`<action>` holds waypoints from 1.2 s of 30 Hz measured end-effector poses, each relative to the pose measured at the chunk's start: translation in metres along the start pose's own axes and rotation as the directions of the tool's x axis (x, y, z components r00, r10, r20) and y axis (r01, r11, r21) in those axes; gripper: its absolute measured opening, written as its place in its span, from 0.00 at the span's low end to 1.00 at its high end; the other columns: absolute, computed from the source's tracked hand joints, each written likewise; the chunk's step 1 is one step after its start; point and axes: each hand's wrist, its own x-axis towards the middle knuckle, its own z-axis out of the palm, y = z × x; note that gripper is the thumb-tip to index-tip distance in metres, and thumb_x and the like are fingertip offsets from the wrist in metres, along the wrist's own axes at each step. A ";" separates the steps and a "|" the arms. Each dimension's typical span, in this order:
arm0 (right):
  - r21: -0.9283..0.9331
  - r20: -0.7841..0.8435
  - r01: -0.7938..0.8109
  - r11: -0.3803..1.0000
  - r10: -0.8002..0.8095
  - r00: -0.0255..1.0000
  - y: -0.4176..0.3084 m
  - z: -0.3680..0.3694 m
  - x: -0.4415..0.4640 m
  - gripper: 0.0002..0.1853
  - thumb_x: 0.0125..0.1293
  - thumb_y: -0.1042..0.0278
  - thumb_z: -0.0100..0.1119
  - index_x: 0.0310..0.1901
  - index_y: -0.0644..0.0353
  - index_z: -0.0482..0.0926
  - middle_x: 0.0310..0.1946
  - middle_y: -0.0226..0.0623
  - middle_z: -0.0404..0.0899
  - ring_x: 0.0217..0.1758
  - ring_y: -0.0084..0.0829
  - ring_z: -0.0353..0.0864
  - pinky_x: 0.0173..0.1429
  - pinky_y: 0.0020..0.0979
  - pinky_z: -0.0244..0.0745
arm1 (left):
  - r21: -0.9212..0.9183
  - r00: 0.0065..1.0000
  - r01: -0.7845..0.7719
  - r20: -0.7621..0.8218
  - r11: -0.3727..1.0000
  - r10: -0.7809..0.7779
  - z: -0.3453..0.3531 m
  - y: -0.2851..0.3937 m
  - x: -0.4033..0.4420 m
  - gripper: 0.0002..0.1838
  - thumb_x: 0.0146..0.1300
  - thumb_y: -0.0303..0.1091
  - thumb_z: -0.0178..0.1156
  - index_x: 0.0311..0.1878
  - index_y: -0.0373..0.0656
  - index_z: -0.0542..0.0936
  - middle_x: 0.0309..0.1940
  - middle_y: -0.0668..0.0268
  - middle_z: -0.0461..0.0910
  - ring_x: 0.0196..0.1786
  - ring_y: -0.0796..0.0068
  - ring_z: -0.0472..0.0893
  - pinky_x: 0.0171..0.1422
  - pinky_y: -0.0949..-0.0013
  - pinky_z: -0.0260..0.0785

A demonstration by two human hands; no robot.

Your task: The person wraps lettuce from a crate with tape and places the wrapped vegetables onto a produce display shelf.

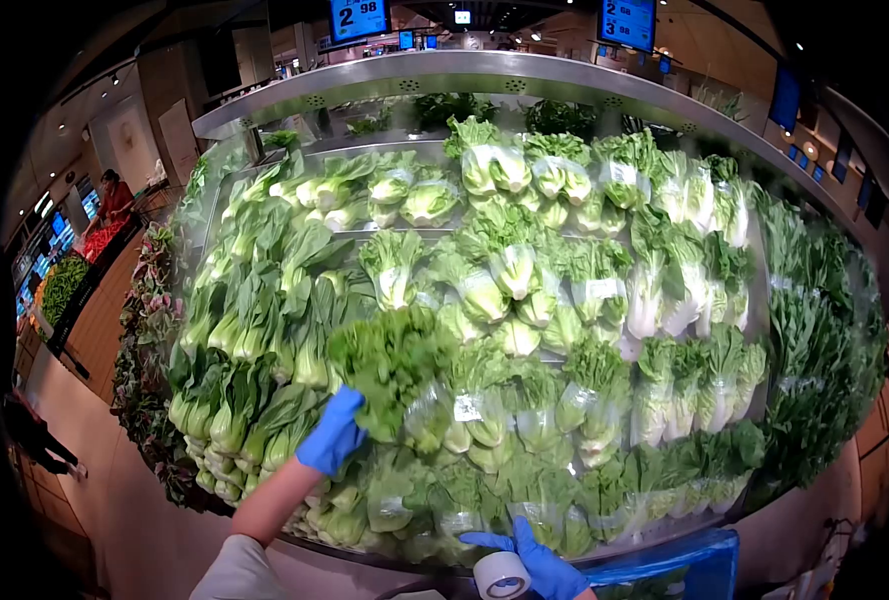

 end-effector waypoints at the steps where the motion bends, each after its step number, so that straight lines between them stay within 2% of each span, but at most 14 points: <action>1: 0.075 -0.122 0.003 0.997 0.006 0.992 -0.003 0.003 0.002 0.48 0.58 0.25 0.24 0.62 0.64 0.62 0.37 0.41 0.80 0.36 0.29 0.80 0.46 0.29 0.76 | 0.061 1.000 -0.009 -0.017 0.998 0.010 0.005 0.028 0.027 0.20 0.63 0.38 0.55 0.55 0.41 0.69 0.46 0.64 0.76 0.46 0.75 0.76 0.48 0.69 0.73; 8: 0.213 -0.204 0.031 0.977 0.014 0.979 -0.010 -0.020 0.027 0.43 0.62 0.29 0.26 0.59 0.63 0.67 0.36 0.46 0.80 0.36 0.38 0.81 0.43 0.36 0.79 | 0.475 0.963 0.046 0.214 0.879 -0.166 0.079 0.197 0.248 0.31 0.59 0.55 0.54 0.62 0.51 0.66 0.54 0.66 0.73 0.50 0.72 0.75 0.53 0.55 0.68; 13: 0.283 -0.377 0.265 0.922 -0.147 0.914 -0.042 0.022 0.015 0.33 0.69 0.41 0.31 0.54 0.65 0.72 0.25 0.30 0.78 0.25 0.22 0.76 0.31 0.23 0.76 | 0.635 0.929 -0.361 0.184 0.683 0.320 0.039 0.186 0.402 0.38 0.57 0.63 0.51 0.63 0.44 0.64 0.59 0.59 0.69 0.56 0.66 0.72 0.60 0.53 0.62; 14: 0.253 -0.400 0.295 0.921 -0.178 0.899 -0.045 0.021 0.014 0.33 0.69 0.41 0.31 0.53 0.66 0.73 0.25 0.30 0.78 0.24 0.21 0.75 0.30 0.23 0.75 | 0.738 0.912 -0.208 -0.090 0.642 0.400 0.052 0.183 0.392 0.39 0.58 0.63 0.49 0.61 0.38 0.65 0.59 0.58 0.68 0.59 0.67 0.69 0.62 0.59 0.60; 16: 0.235 -0.453 0.343 0.909 -0.210 0.867 -0.038 0.005 0.017 0.33 0.69 0.42 0.32 0.50 0.66 0.75 0.25 0.31 0.78 0.24 0.21 0.75 0.30 0.22 0.75 | 0.569 0.868 -0.334 -0.125 0.752 0.480 0.037 0.161 0.433 0.35 0.60 0.59 0.49 0.57 0.34 0.64 0.57 0.58 0.69 0.58 0.70 0.68 0.61 0.69 0.60; 18: 0.232 -0.512 0.349 0.908 -0.191 0.837 -0.040 0.001 0.012 0.32 0.69 0.42 0.32 0.50 0.66 0.75 0.26 0.31 0.78 0.25 0.22 0.75 0.30 0.22 0.75 | 0.616 0.741 -0.581 0.131 0.532 0.659 0.011 0.134 0.476 0.36 0.58 0.56 0.54 0.57 0.33 0.61 0.54 0.54 0.70 0.55 0.70 0.71 0.58 0.72 0.62; 19: 0.231 -0.551 0.355 0.906 -0.179 0.815 -0.039 0.000 0.013 0.32 0.70 0.43 0.32 0.49 0.66 0.75 0.26 0.32 0.79 0.25 0.22 0.76 0.31 0.22 0.75 | 0.950 0.712 -0.270 0.088 0.156 0.696 0.023 0.122 0.454 0.43 0.56 0.58 0.56 0.60 0.29 0.59 0.57 0.48 0.68 0.60 0.62 0.69 0.62 0.67 0.60; 21: 0.299 -0.542 0.354 0.886 -0.148 0.827 -0.032 -0.012 0.017 0.31 0.70 0.43 0.32 0.49 0.66 0.75 0.27 0.33 0.80 0.26 0.22 0.77 0.30 0.22 0.74 | 0.975 0.745 -0.224 0.170 0.001 0.645 0.047 0.117 0.413 0.49 0.52 0.61 0.57 0.62 0.25 0.56 0.60 0.42 0.63 0.64 0.54 0.64 0.66 0.63 0.56; 23: 0.323 -0.444 0.362 0.874 -0.198 0.874 -0.024 -0.028 0.018 0.30 0.70 0.45 0.33 0.51 0.66 0.74 0.33 0.38 0.80 0.34 0.27 0.79 0.39 0.24 0.75 | 0.974 0.759 -0.225 0.184 -0.013 0.625 0.055 0.124 0.410 0.51 0.51 0.63 0.57 0.62 0.25 0.57 0.60 0.40 0.61 0.65 0.52 0.62 0.66 0.62 0.55; 24: 0.722 -0.012 0.157 0.674 -0.215 0.976 -0.026 -0.036 0.013 0.39 0.64 0.32 0.30 0.54 0.65 0.72 0.33 0.41 0.80 0.33 0.32 0.80 0.40 0.33 0.78 | 0.973 0.769 -0.230 0.196 -0.023 0.608 0.056 0.123 0.416 0.52 0.49 0.64 0.58 0.62 0.24 0.57 0.61 0.38 0.59 0.65 0.49 0.61 0.67 0.61 0.55; 27: 0.202 -0.501 0.338 0.919 -0.200 0.842 -0.022 -0.037 0.024 0.38 0.66 0.35 0.32 0.51 0.68 0.73 0.34 0.38 0.80 0.35 0.28 0.79 0.43 0.29 0.76 | 0.898 0.295 -0.268 0.421 -0.349 0.858 0.063 0.114 0.418 0.39 0.56 0.55 0.56 0.58 0.29 0.64 0.54 0.44 0.69 0.58 0.50 0.68 0.62 0.60 0.59; 30: 0.325 -0.498 0.415 0.850 -0.219 0.839 -0.022 -0.038 0.017 0.35 0.67 0.39 0.34 0.49 0.70 0.73 0.35 0.38 0.79 0.38 0.28 0.79 0.46 0.28 0.75 | 0.873 0.157 -0.456 0.270 -0.173 0.950 0.090 0.098 0.353 0.22 0.59 0.40 0.57 0.50 0.33 0.71 0.45 0.53 0.73 0.47 0.59 0.73 0.55 0.63 0.64; 33: 0.398 -0.543 0.494 0.773 -0.235 0.806 -0.004 -0.049 0.010 0.29 0.68 0.46 0.41 0.49 0.71 0.72 0.36 0.40 0.79 0.38 0.30 0.79 0.45 0.30 0.77 | 0.604 0.486 -0.734 0.149 0.309 0.861 0.132 0.037 0.236 0.11 0.64 0.29 0.50 0.48 0.35 0.72 0.42 0.62 0.74 0.45 0.74 0.73 0.53 0.74 0.65; 36: 0.374 -0.707 0.651 0.660 -0.252 0.661 0.027 -0.057 -0.005 0.21 0.67 0.58 0.46 0.48 0.71 0.73 0.38 0.41 0.79 0.38 0.32 0.80 0.45 0.32 0.77 | 0.497 0.561 -0.806 0.466 0.322 0.684 0.164 -0.026 0.119 0.11 0.62 0.19 0.44 0.46 0.34 0.72 0.41 0.63 0.74 0.44 0.76 0.74 0.52 0.73 0.67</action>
